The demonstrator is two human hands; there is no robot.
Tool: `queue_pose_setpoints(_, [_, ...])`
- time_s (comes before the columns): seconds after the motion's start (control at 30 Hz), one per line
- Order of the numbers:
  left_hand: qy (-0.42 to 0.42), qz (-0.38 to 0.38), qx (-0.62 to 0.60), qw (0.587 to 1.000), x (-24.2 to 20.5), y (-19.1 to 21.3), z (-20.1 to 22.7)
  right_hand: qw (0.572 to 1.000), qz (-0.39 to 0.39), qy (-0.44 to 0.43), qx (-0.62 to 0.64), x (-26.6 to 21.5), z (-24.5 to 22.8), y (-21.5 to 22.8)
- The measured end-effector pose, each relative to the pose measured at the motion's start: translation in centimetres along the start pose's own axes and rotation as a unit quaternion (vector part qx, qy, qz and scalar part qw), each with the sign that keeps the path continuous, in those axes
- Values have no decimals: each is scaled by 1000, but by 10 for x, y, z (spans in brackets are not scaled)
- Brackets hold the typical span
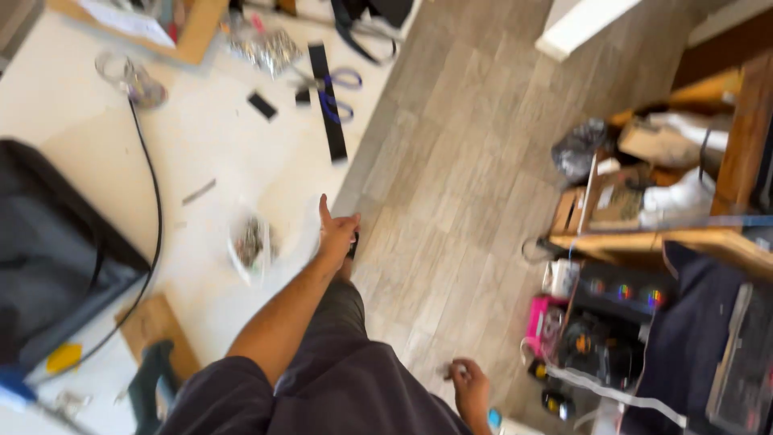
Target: Attaching a reinforcement component to a leather strap and marking it with a pen using a template
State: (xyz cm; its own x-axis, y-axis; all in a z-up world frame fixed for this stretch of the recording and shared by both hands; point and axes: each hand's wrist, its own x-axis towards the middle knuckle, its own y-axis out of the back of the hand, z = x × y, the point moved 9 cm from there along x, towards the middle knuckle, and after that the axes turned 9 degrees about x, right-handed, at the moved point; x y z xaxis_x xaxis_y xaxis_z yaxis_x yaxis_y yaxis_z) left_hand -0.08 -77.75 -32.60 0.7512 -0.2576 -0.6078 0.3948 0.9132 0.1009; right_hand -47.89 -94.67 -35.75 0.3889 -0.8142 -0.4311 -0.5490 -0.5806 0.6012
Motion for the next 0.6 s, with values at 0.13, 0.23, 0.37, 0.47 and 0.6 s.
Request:
queue_pose_setpoints(0.13, [48, 10, 4, 999, 113, -15, 12, 994, -13, -84, 67, 64, -70, 0])
queue_pose_setpoints(0.23, [2, 77, 12, 997, 167, -3, 48, 998, -21, -54, 39, 135, -176, -1])
queue_pose_setpoints(0.37, [-134, 110, 49, 984, 153, 28, 142, 990, -67, -44, 116, 192, -294, -19])
queue_pose_setpoints(0.47, [-208, 108, 24, 972, 160, 53, 198, 983, -137, 32, 116, 276, -310, -71])
queue_pose_setpoints(0.6, [-224, 125, 34, 966, 167, 78, 241, 951, -276, 120, 72, 333, -406, -160])
